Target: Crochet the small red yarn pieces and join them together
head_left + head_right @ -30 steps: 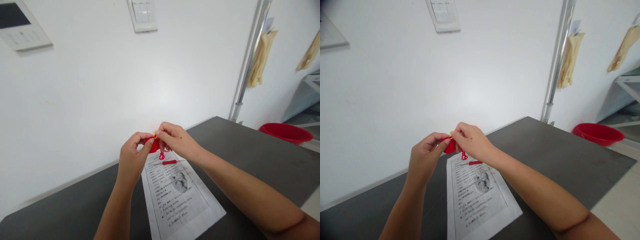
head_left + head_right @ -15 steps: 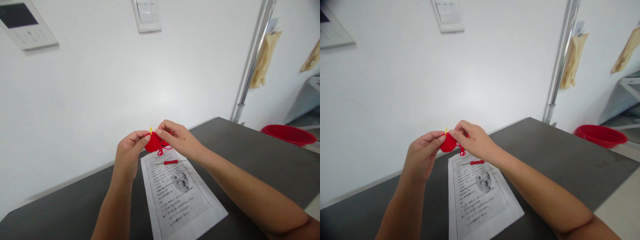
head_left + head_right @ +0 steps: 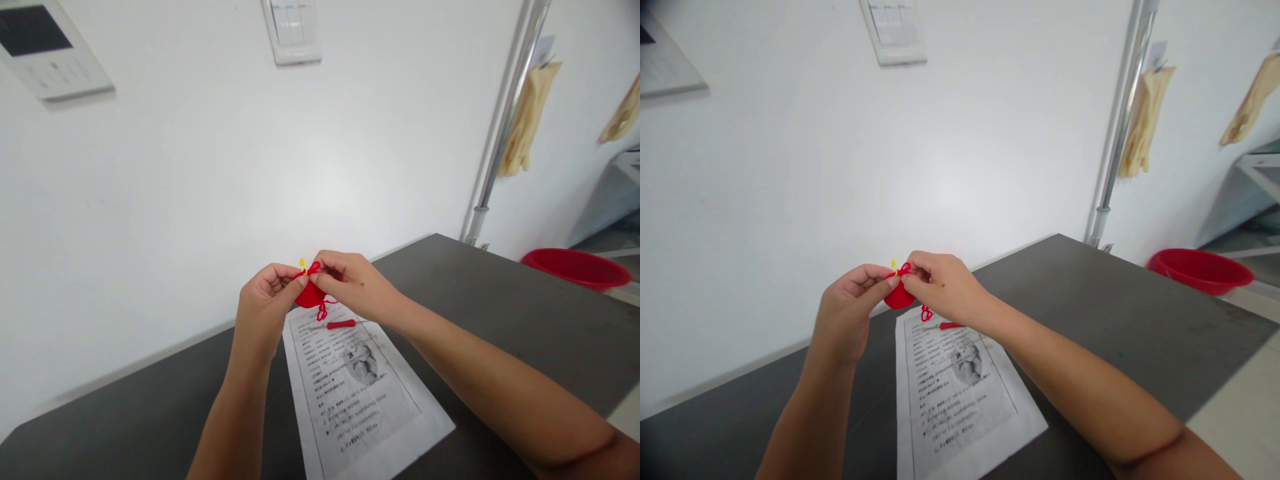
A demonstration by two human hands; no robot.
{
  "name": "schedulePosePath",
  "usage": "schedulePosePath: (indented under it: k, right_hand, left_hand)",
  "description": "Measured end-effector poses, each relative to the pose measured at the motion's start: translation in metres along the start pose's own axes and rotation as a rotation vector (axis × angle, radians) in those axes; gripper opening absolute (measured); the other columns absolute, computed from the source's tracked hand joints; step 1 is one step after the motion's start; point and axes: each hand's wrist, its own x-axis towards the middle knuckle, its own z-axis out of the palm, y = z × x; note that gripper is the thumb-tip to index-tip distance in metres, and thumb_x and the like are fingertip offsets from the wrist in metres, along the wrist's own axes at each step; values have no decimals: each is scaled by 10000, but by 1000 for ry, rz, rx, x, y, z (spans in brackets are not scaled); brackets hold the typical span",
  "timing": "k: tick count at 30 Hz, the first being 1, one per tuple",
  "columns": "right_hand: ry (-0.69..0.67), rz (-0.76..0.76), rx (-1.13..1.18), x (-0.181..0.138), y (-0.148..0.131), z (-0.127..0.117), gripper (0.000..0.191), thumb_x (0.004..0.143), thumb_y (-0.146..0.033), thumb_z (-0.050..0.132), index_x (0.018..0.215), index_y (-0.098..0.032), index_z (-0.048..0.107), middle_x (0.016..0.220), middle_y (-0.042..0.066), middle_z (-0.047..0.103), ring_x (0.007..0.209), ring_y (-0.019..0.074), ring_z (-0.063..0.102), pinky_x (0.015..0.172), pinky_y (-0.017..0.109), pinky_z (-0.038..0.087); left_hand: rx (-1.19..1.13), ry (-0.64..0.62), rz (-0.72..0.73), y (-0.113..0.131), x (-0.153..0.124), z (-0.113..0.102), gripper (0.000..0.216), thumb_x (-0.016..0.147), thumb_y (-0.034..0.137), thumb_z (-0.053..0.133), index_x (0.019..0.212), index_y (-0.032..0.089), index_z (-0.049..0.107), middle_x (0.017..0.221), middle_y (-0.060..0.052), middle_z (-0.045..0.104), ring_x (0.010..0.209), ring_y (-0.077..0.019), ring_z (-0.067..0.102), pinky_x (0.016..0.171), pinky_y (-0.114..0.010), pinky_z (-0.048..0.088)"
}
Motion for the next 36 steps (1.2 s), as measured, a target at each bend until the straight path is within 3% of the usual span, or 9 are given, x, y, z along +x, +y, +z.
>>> schedulePosePath:
  k: [5,11,16,20,26,31,36]
  right_hand:
    - [-87,104,144,1,-3,0,228,901,-322,511,722,-181,531,621,-37,512,581,105,464,574,246,365]
    - [-190,145,206,1,-2,1,162,892,-286,553,792,-163,590,703,15,651,649,127,561,631,263,432]
    - [-162,101,173,1,-1,0,130,884,-235,530,783,-167,575,693,-1,618,639,119,537,613,254,420]
    - [-141,73,57,1,-2,1,158,875,-226,536,726,-173,549,656,-20,570,592,106,487,574,246,381]
    - [-89,116,221,3,3,2,201,917,-277,500,750,-172,536,663,-4,604,617,112,535,606,249,414]
    - [-26,74,181,4,3,1,267,931,-389,498,773,-179,544,673,-2,588,605,113,491,573,244,386]
    - [34,34,175,4,2,1,233,914,-367,510,773,-184,540,663,-16,542,594,109,462,554,237,362]
  left_hand:
    - [-96,60,12,-3,2,-2,165,605,209,822,707,151,705,621,14,712,588,-100,616,602,-200,483]
    - [-96,89,34,-3,2,-4,174,633,251,809,738,159,704,634,20,703,591,-102,609,627,-217,483]
    - [140,-1,12,-1,2,-4,233,730,338,712,597,165,631,525,37,594,514,-83,488,535,-205,402]
    - [295,37,38,2,1,-5,295,748,342,673,531,188,545,455,61,499,479,-82,432,486,-208,336]
    - [231,-57,-10,3,0,-4,282,757,414,658,615,174,608,515,37,545,516,-103,455,523,-231,373]
    - [219,-152,-37,2,1,-2,217,722,366,691,714,155,642,567,44,550,555,-106,457,555,-238,369]
    - [270,-199,-51,3,0,-1,228,745,380,665,706,159,622,563,50,530,559,-108,449,552,-240,359]
